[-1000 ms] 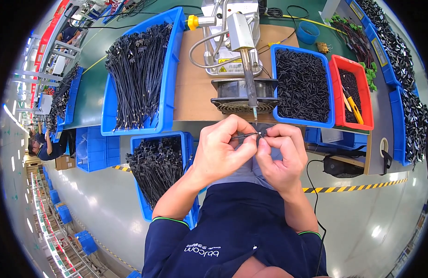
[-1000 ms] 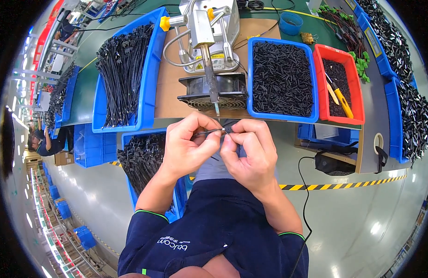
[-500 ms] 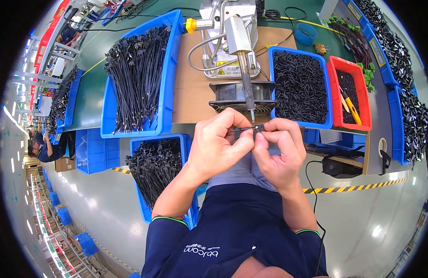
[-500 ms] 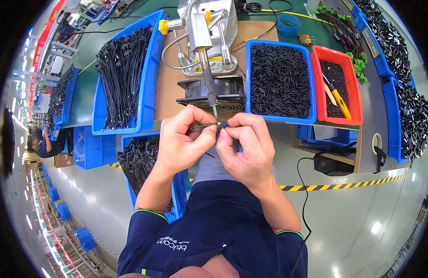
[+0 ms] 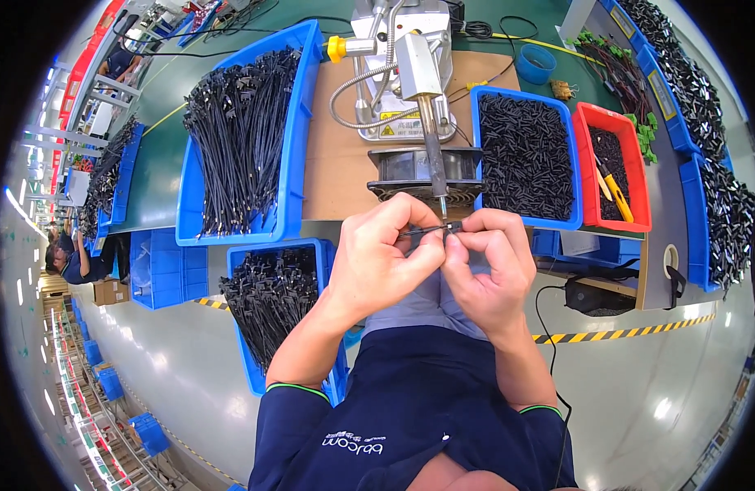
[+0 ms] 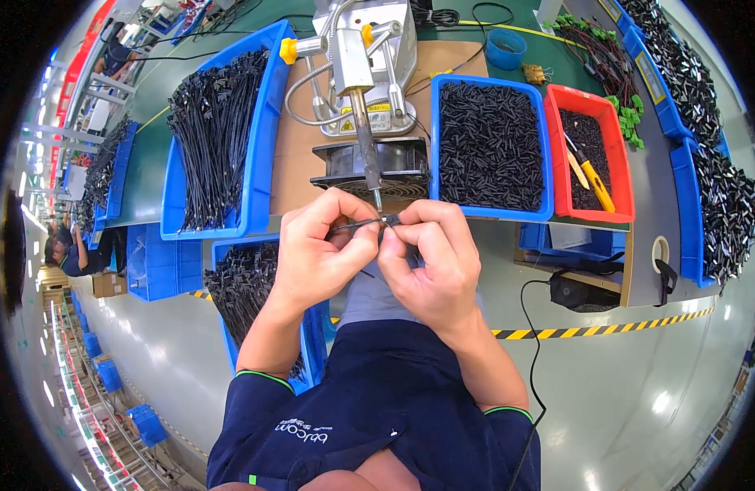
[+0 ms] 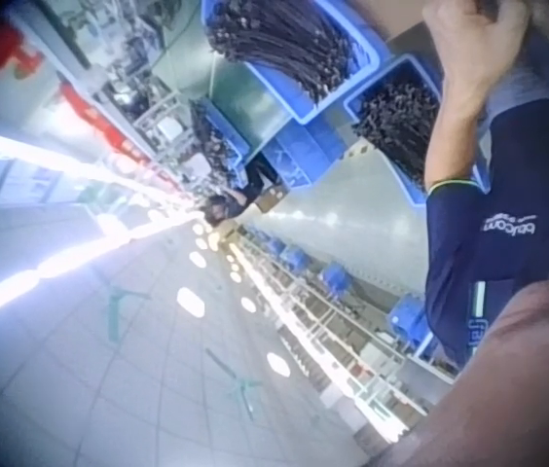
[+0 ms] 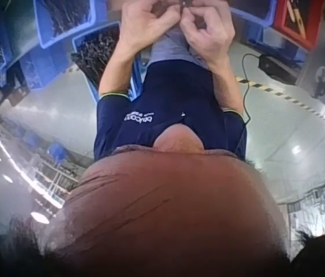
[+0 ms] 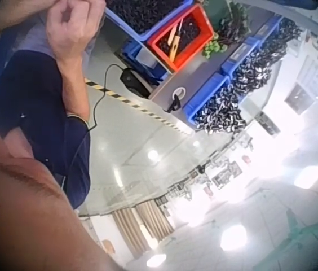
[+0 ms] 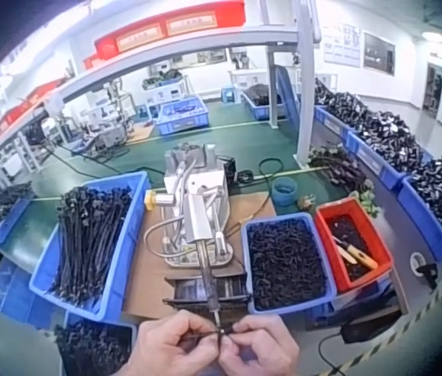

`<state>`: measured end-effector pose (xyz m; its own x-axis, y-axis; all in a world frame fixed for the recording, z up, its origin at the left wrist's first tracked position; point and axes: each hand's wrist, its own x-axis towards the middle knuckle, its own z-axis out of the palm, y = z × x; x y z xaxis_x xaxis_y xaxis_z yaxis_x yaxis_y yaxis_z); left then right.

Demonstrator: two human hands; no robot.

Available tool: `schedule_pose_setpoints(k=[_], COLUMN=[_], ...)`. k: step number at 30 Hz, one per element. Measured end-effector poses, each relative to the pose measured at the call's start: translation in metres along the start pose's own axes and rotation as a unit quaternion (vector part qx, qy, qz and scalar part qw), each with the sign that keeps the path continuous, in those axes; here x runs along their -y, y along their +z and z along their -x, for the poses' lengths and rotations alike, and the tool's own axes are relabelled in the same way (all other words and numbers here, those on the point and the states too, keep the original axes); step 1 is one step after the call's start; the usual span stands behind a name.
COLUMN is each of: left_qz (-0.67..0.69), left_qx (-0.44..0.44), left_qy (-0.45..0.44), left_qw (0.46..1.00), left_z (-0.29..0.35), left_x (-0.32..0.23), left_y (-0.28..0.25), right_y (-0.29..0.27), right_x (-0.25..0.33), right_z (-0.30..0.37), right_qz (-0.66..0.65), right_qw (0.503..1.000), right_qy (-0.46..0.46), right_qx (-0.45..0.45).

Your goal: The person assembles small electronic connectors onto wires using a specialized desktop machine.

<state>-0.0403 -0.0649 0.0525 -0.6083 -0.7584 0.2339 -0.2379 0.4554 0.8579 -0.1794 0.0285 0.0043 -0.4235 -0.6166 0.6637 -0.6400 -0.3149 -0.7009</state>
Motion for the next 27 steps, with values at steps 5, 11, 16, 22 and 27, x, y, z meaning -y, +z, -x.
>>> schedule_pose_setpoints(k=[5, 11, 16, 22, 27], left_qz=[0.01, -0.004, -0.003, 0.0, -0.012], left_qx=[0.005, 0.016, 0.013, 0.003, 0.009], left_qy=[-0.01, -0.034, -0.037, -0.035, -0.049], left_qw=[1.0, 0.999, 0.999, 0.999, 0.999], left_z=[0.0, -0.0002, 0.0008, 0.002, 0.0031], left_x=[-0.0015, -0.0037, -0.0026, -0.0029, -0.0039], left_y=[0.0, -0.0017, -0.0013, 0.0003, 0.0007], right_y=[0.0004, -0.0002, -0.0019, -0.0017, -0.0019], right_x=[0.0017, 0.0009, 0.0021, 0.0027, 0.0018], right_z=[-0.001, -0.0009, 0.0006, 0.003, 0.0047], right_qz=[0.001, 0.007, -0.011, -0.011, -0.009], right_qw=[1.0, 1.0, 1.0, 1.0, 1.0], right_qy=[0.005, 0.003, 0.012, 0.018, 0.019], right_qx=[-0.004, -0.005, 0.003, 0.001, 0.0])
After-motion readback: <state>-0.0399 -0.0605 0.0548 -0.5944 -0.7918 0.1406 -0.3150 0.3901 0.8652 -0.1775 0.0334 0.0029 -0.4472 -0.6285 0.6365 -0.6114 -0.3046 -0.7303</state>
